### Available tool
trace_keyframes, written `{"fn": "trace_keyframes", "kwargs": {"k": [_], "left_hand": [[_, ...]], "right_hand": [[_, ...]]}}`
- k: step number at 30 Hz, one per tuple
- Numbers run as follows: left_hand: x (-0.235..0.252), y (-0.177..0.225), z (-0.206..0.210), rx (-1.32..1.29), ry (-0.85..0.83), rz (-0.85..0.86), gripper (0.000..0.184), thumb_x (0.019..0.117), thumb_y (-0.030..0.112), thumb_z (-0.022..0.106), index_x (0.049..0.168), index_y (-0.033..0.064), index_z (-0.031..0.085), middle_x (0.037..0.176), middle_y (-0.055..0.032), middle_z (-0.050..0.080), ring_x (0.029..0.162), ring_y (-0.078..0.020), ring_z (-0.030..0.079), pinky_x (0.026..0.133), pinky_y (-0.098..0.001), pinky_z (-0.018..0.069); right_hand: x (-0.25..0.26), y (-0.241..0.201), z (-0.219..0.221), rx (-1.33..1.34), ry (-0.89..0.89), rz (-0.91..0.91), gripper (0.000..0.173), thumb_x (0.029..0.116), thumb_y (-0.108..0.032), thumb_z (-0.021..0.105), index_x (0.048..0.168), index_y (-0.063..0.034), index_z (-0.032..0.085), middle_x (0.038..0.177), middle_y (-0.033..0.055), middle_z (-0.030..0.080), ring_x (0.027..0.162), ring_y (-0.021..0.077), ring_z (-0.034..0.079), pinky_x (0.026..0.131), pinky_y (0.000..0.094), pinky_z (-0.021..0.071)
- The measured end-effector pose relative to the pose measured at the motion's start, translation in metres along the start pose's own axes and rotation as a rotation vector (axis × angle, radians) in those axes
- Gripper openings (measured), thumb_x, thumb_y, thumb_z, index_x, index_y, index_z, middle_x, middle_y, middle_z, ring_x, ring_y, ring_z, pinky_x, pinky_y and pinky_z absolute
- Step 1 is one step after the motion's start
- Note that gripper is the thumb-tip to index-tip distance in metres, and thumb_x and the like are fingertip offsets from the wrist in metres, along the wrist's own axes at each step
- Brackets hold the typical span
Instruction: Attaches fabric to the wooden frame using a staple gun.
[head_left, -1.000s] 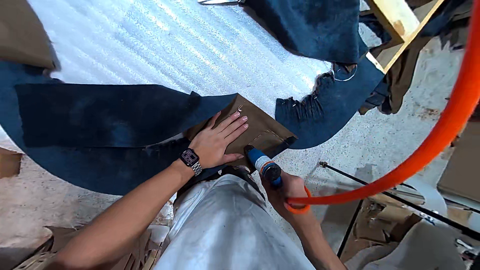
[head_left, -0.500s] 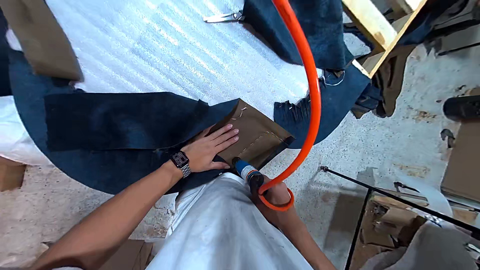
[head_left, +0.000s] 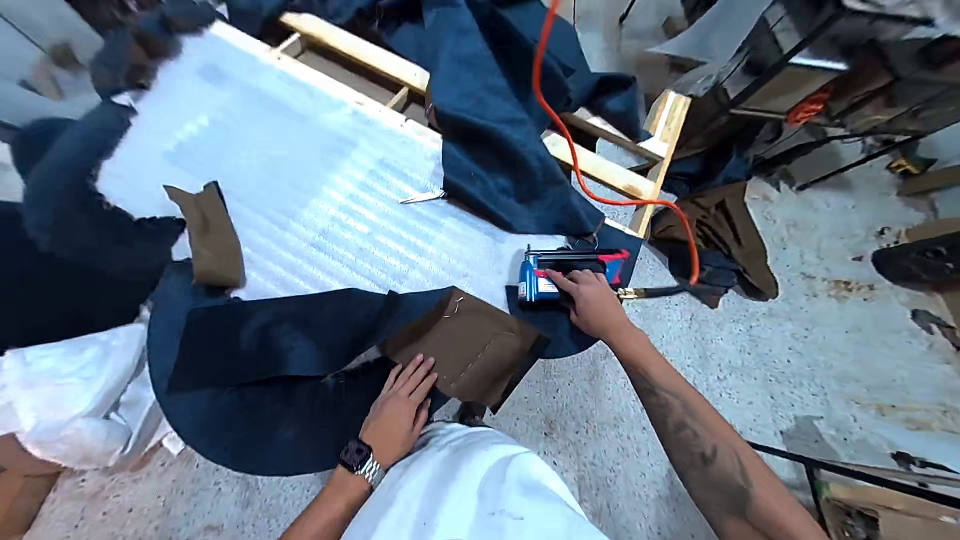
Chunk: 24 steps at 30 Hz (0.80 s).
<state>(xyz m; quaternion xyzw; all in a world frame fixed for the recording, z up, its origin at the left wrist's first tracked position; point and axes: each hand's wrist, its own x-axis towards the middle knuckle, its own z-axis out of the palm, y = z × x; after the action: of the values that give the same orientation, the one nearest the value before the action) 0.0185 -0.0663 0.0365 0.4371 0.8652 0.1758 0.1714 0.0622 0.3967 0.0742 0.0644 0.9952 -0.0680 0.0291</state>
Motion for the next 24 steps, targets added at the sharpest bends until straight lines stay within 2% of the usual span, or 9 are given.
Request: {"fn": "trace_keyframes", "kwargs": {"k": [4, 9, 11, 13, 15, 18, 20, 23, 24], "left_hand": [[-0.023, 0.013, 0.02, -0.015, 0.124, -0.072, 0.046, 0.1011, 0.039, 0.056, 0.144, 0.0204, 0.06, 0.161, -0.0005, 0.043, 0.153, -0.0192, 0.032, 0.126, -0.0442, 0.0281], [-0.032, 0.027, 0.04, 0.065, 0.143, -0.125, 0.05, 0.1019, 0.04, 0.054, 0.15, 0.0252, 0.055, 0.166, 0.0016, 0.035, 0.156, -0.018, 0.024, 0.128, -0.0486, 0.024], [-0.027, 0.033, 0.046, 0.153, 0.185, -0.154, 0.053, 0.0981, 0.035, 0.059, 0.15, 0.0232, 0.054, 0.167, -0.0021, 0.033, 0.157, -0.0234, 0.022, 0.127, -0.0539, 0.0226], [-0.019, 0.041, 0.058, 0.244, 0.292, -0.154, 0.06, 0.0935, 0.032, 0.067, 0.149, 0.0128, 0.053, 0.166, -0.0107, 0.033, 0.156, -0.0313, 0.024, 0.124, -0.0636, 0.0201], [-0.009, 0.05, 0.071, 0.323, 0.394, -0.12, 0.06, 0.0917, 0.028, 0.07, 0.147, 0.0096, 0.054, 0.163, -0.0144, 0.039, 0.153, -0.0331, 0.031, 0.121, -0.0685, 0.0213], [0.02, 0.065, 0.074, 0.432, 0.311, -0.061, 0.073, 0.0844, 0.019, 0.079, 0.152, 0.0212, 0.051, 0.165, -0.0108, 0.035, 0.153, -0.0334, 0.03, 0.117, -0.0739, 0.0219], [0.039, 0.073, 0.069, 0.46, 0.241, -0.018, 0.078, 0.0816, 0.021, 0.08, 0.153, 0.0216, 0.05, 0.167, -0.0067, 0.034, 0.155, -0.0291, 0.028, 0.12, -0.0702, 0.0202], [0.079, 0.08, 0.046, 0.319, 0.238, 0.003, 0.061, 0.0744, 0.022, 0.085, 0.133, 0.0226, 0.068, 0.143, -0.0058, 0.061, 0.137, -0.0296, 0.052, 0.118, -0.0584, 0.0348], [0.094, 0.085, 0.034, 0.254, 0.206, -0.013, 0.05, 0.0793, 0.026, 0.083, 0.127, 0.0219, 0.071, 0.132, -0.0052, 0.066, 0.129, -0.0284, 0.058, 0.115, -0.0535, 0.0409]], "right_hand": [[0.019, 0.023, 0.011, 0.073, 0.17, -0.07, 0.062, 0.0858, 0.001, 0.072, 0.14, -0.0272, 0.065, 0.122, 0.012, 0.069, 0.124, 0.0332, 0.06, 0.116, 0.0556, 0.0398], [-0.012, -0.026, -0.02, 0.248, 0.178, 0.138, 0.051, 0.0819, -0.002, 0.073, 0.132, -0.0117, 0.067, 0.139, 0.0167, 0.059, 0.135, 0.0388, 0.051, 0.11, 0.061, 0.0451], [-0.052, -0.064, -0.015, 0.247, 0.021, -0.061, 0.062, 0.0712, -0.012, 0.087, 0.13, -0.0208, 0.069, 0.145, 0.0115, 0.055, 0.14, 0.0359, 0.045, 0.114, 0.0646, 0.0382], [-0.093, -0.093, 0.024, 0.115, -0.036, -0.25, 0.093, 0.0629, -0.017, 0.095, 0.146, -0.0333, 0.055, 0.159, 0.0093, 0.042, 0.15, 0.0361, 0.034, 0.116, 0.0738, 0.0258], [-0.119, -0.098, 0.077, 0.033, 0.056, -0.345, 0.09, 0.0827, -0.008, 0.08, 0.157, -0.0398, 0.04, 0.165, 0.0097, 0.034, 0.154, 0.0346, 0.027, 0.118, 0.0747, 0.0198], [-0.109, -0.083, 0.11, 0.206, 0.339, -0.397, 0.047, 0.0916, -0.003, 0.067, 0.133, -0.0248, 0.068, 0.146, 0.0086, 0.059, 0.141, 0.0321, 0.049, 0.118, 0.0679, 0.0311], [-0.1, -0.081, 0.096, 0.324, 0.398, -0.346, 0.029, 0.0905, -0.003, 0.067, 0.115, -0.0165, 0.075, 0.122, 0.0044, 0.071, 0.124, 0.0263, 0.062, 0.115, 0.0571, 0.0415], [-0.081, -0.079, 0.079, 0.419, 0.353, -0.237, 0.023, 0.0888, -0.003, 0.065, 0.105, -0.0154, 0.077, 0.105, 0.0, 0.074, 0.107, 0.0186, 0.068, 0.104, 0.0445, 0.0514], [-0.074, -0.08, 0.077, 0.465, 0.335, -0.19, 0.022, 0.0893, -0.003, 0.065, 0.103, -0.0148, 0.077, 0.103, 0.0002, 0.074, 0.104, 0.018, 0.069, 0.098, 0.0435, 0.0537]]}}
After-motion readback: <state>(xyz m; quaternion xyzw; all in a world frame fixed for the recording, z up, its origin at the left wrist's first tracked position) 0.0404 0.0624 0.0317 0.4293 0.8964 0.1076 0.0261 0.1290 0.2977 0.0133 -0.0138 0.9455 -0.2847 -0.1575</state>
